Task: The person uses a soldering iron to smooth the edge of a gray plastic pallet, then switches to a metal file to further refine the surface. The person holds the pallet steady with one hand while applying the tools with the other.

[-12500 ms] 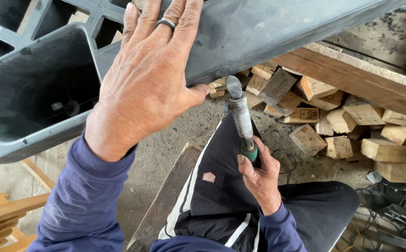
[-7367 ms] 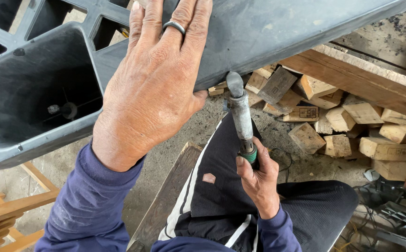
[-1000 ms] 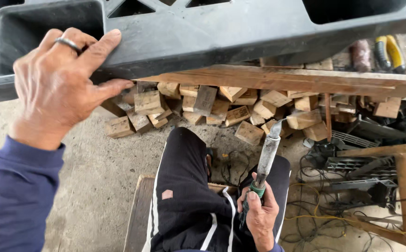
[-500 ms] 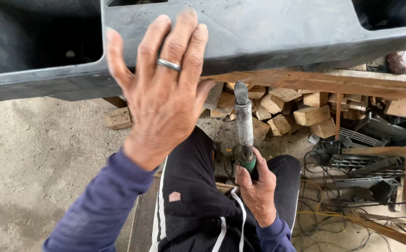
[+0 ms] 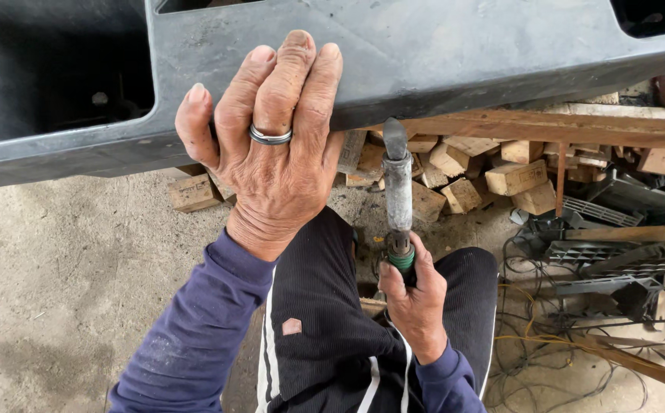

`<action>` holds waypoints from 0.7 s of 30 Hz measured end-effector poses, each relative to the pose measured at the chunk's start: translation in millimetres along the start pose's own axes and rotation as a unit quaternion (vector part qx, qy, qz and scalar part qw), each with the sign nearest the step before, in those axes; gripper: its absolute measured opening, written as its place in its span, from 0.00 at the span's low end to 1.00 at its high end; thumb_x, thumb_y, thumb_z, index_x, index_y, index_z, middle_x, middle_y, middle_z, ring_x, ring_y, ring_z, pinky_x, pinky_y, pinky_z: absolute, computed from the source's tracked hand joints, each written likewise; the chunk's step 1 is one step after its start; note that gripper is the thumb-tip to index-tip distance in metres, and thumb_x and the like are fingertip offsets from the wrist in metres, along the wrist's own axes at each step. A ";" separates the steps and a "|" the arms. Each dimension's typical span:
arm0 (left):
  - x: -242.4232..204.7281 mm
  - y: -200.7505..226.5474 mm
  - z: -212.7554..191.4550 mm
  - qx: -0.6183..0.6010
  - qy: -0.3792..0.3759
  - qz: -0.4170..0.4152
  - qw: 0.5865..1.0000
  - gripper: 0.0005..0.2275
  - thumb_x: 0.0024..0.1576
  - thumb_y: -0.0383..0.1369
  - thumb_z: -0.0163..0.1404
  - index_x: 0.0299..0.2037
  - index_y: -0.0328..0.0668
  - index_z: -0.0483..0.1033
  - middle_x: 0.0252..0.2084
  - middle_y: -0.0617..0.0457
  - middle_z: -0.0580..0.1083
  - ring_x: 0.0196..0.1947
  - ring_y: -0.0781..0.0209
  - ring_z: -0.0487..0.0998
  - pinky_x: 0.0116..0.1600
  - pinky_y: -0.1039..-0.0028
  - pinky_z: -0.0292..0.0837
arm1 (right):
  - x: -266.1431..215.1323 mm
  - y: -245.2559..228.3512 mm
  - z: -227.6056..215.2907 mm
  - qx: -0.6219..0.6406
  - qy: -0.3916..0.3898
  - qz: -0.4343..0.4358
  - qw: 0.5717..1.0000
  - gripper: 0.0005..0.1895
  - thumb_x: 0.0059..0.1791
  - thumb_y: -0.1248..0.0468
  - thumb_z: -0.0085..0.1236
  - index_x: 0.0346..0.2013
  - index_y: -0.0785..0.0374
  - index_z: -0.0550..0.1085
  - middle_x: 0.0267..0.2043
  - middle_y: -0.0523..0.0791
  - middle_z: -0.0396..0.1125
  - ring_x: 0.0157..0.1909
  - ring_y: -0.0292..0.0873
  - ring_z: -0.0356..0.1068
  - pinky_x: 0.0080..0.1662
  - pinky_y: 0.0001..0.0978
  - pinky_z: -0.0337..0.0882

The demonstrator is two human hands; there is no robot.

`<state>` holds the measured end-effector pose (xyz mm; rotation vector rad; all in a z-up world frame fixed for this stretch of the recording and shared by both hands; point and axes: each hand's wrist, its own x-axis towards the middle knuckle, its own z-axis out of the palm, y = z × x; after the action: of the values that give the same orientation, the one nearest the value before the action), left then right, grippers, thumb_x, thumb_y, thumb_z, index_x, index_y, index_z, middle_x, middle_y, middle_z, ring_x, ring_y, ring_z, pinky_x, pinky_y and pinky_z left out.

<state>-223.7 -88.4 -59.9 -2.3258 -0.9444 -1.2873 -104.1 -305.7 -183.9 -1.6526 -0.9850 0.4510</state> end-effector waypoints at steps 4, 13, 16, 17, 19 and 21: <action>0.1 0.0 0.7 0.000 -0.004 -0.002 1.000 0.22 0.63 0.36 0.57 0.68 0.50 0.72 0.70 0.62 0.67 0.70 0.60 0.62 0.75 0.55 0.31 | -3.8 2.7 8.1 0.035 0.000 0.014 0.999 0.27 0.54 0.68 0.58 0.67 0.68 0.63 0.34 0.39 0.66 0.31 0.29 0.66 0.34 0.21 0.71; 1.1 5.0 -2.5 -0.018 -0.009 -0.024 1.000 0.25 0.60 0.36 0.58 0.70 0.52 0.72 0.68 0.61 0.68 0.70 0.60 0.62 0.74 0.54 0.34 | -6.3 8.4 14.8 -0.009 0.003 0.007 1.000 0.29 0.55 0.65 0.58 0.69 0.68 0.61 0.36 0.41 0.69 0.33 0.31 0.68 0.36 0.23 0.72; 2.3 5.0 -2.0 -0.026 -0.007 -0.027 0.999 0.24 0.61 0.36 0.59 0.69 0.52 0.73 0.68 0.62 0.68 0.70 0.60 0.62 0.73 0.53 0.34 | -5.6 5.7 13.9 -0.045 0.003 -0.003 0.999 0.29 0.54 0.65 0.57 0.68 0.68 0.60 0.39 0.43 0.71 0.36 0.32 0.71 0.39 0.24 0.76; 2.5 5.1 -1.3 -0.028 -0.007 -0.028 0.999 0.24 0.61 0.36 0.59 0.69 0.52 0.73 0.68 0.62 0.68 0.70 0.60 0.61 0.73 0.53 0.34 | -5.5 4.9 13.7 -0.047 0.002 -0.008 0.999 0.29 0.54 0.65 0.57 0.69 0.69 0.59 0.40 0.43 0.71 0.38 0.33 0.72 0.41 0.25 0.76; 2.0 5.6 -0.2 -0.030 -0.006 -0.030 0.999 0.24 0.60 0.36 0.59 0.69 0.52 0.73 0.67 0.62 0.68 0.70 0.59 0.61 0.73 0.53 0.34 | -6.5 3.2 13.6 -0.050 -0.001 -0.018 0.999 0.30 0.55 0.66 0.56 0.69 0.70 0.59 0.43 0.44 0.71 0.41 0.34 0.73 0.44 0.27 0.77; 2.0 6.3 1.3 -0.032 -0.003 -0.033 0.999 0.24 0.59 0.36 0.59 0.68 0.52 0.73 0.67 0.63 0.68 0.69 0.60 0.61 0.73 0.52 0.34 | -6.3 2.5 14.2 -0.046 0.000 -0.009 0.999 0.29 0.55 0.66 0.57 0.68 0.69 0.59 0.43 0.44 0.71 0.40 0.34 0.72 0.44 0.28 0.76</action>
<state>-217.8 -91.5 -58.7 -2.3662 -1.0038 -1.3573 -117.2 -302.2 -192.0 -1.7238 -1.0335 0.3979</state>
